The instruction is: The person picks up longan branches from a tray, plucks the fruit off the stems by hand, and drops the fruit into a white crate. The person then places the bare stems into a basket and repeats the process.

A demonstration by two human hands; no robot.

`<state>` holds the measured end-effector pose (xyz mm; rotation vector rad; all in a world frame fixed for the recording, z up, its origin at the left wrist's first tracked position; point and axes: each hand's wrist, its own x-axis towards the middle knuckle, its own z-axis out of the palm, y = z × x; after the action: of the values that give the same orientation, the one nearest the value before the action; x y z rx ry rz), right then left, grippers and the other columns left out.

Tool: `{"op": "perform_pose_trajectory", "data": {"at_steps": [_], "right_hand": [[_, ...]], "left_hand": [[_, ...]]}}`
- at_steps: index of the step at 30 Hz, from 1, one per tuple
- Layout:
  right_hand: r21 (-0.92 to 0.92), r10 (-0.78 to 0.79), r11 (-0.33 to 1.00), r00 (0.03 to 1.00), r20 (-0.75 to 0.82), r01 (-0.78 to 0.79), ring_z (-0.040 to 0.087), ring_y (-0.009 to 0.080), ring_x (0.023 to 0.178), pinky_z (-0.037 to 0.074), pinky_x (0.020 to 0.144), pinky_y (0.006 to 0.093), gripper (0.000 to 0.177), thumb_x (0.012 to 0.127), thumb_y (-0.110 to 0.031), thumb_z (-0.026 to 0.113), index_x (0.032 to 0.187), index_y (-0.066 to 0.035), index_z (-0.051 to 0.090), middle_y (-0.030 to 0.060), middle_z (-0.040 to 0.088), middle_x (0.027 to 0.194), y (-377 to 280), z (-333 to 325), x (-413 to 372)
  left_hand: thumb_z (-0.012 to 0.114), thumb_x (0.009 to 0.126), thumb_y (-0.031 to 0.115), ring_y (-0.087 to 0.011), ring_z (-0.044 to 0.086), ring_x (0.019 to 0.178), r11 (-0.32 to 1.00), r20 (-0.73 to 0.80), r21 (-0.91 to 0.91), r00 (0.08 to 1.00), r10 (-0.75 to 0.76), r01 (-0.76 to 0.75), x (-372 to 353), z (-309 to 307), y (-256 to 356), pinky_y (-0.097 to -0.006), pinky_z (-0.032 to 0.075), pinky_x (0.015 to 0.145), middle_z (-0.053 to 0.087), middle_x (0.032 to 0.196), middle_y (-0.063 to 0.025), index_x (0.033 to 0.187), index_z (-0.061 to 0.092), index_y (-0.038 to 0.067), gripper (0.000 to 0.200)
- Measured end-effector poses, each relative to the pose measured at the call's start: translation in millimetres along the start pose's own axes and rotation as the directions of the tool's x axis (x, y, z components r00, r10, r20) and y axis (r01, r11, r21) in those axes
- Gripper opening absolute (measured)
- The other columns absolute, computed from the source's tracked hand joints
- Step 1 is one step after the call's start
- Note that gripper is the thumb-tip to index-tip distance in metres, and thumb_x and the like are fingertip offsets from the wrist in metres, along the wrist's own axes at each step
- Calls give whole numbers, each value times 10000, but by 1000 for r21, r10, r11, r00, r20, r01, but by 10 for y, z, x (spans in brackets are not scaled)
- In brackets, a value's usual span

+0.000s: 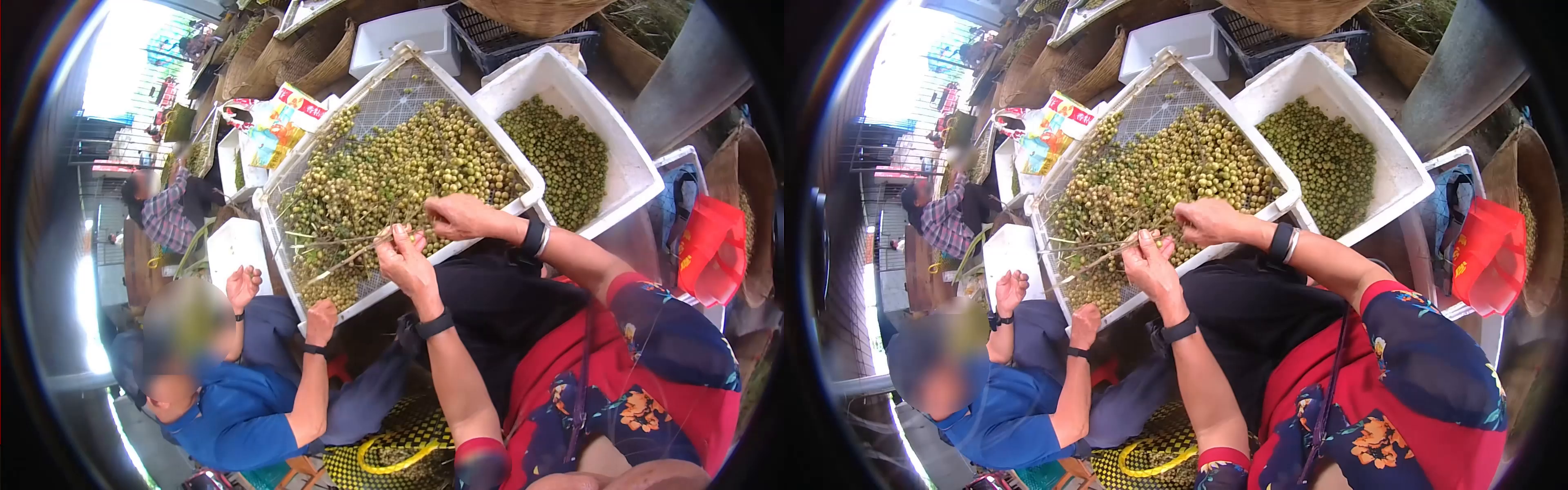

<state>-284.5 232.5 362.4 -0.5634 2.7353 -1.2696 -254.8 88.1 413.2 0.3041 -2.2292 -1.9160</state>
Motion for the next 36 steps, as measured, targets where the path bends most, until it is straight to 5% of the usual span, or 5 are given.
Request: {"op": "perform_pose_trajectory", "data": {"at_steps": [5,9,25,31,36], "right_hand": [[-146,15,986,920,-392,-79,615,317,810,494,645,428,211,811,-131,620,1001,-75,550,108,520,877,-110,-178,-158],[150,-195,950,898,-395,272,600,292,728,489,614,379,135,823,-81,643,944,-64,586,106,560,815,-456,-103,-243],[761,-10,645,996,-85,72,560,88,783,468,696,245,63,908,-56,609,946,-17,577,7,581,847,-637,-370,-582],[163,87,987,853,-515,-2,519,97,732,453,665,257,30,903,-27,590,929,-12,589,27,558,785,215,-1155,-783],[-95,83,985,882,-463,-143,506,90,696,439,637,246,114,941,-128,564,983,-25,589,18,570,785,1572,-1370,-916]], "left_hand": [[543,977,252,-279,684,758,902,-73,-383,967,-245,200,76,-126,-104,-351,584,651,636,972,-145,1042,493,30,237],[572,962,269,-293,675,831,844,-67,-489,956,-286,218,4,-92,-100,-357,585,683,639,984,-137,1041,501,35,258],[555,972,213,-247,678,840,882,-53,-433,972,-230,185,-420,-190,166,-351,577,751,657,1008,-149,1126,527,-29,288],[524,978,134,-203,669,820,976,-210,-107,964,163,-189,-962,-1177,591,-294,564,707,650,978,-127,1152,511,4,218],[521,983,129,-103,574,712,929,-377,359,925,54,93,-1739,-2079,582,-245,484,642,630,873,-54,1055,545,7,144]]}}
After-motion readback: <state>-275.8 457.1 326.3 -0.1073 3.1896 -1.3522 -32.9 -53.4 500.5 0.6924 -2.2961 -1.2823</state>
